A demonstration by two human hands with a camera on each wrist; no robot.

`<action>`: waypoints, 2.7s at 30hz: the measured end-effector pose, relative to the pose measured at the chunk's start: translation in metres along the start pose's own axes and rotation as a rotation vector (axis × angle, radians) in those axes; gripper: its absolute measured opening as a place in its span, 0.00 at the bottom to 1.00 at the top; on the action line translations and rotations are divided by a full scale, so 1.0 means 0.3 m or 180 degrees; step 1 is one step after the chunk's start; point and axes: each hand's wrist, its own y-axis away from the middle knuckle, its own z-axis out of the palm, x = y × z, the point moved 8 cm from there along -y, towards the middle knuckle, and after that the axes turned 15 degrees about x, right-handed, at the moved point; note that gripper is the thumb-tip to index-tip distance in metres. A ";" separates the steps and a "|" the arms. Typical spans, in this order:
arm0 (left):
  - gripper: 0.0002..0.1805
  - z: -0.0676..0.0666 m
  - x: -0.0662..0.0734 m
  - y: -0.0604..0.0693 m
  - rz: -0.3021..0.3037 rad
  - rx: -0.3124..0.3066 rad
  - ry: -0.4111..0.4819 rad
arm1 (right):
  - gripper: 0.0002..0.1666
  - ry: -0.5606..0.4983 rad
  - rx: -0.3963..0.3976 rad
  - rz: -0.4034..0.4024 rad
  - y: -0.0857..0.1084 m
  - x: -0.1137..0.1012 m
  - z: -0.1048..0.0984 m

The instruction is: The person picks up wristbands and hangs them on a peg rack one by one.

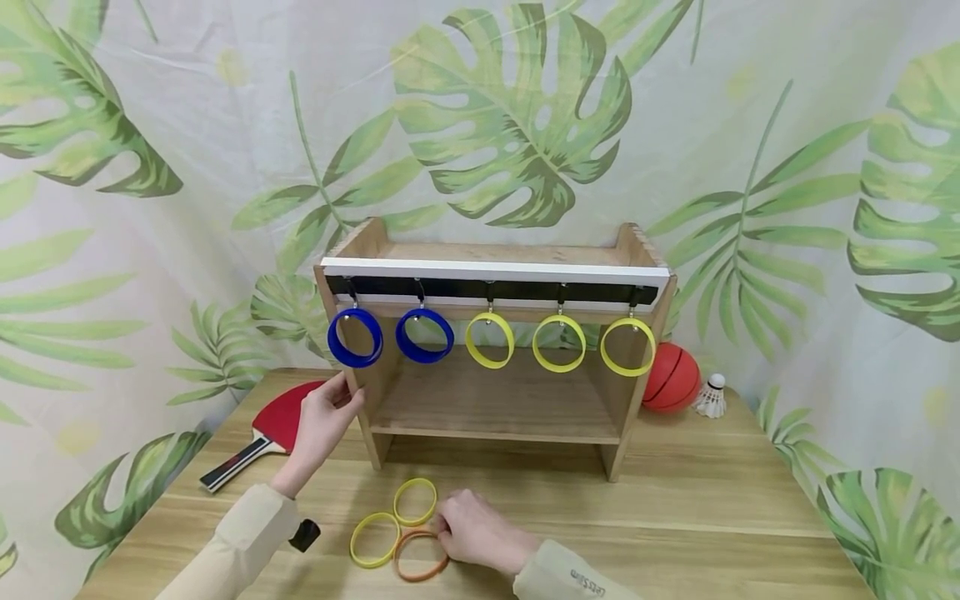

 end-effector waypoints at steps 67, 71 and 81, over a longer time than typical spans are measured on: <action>0.20 -0.001 -0.009 0.000 0.0043 0.0032 -0.0041 | 0.03 0.0547 0.1957 -0.0369 -0.274 -0.117 -0.937; 0.20 0.001 -0.013 -0.004 0.0033 0.0020 -0.0025 | 0.04 0.0423 0.1980 -0.0592 -0.227 -0.171 -0.900; 0.20 0.000 -0.005 -0.006 -0.0019 0.0002 -0.0048 | 0.05 -0.0139 0.1369 -0.0614 -0.115 -0.147 -0.496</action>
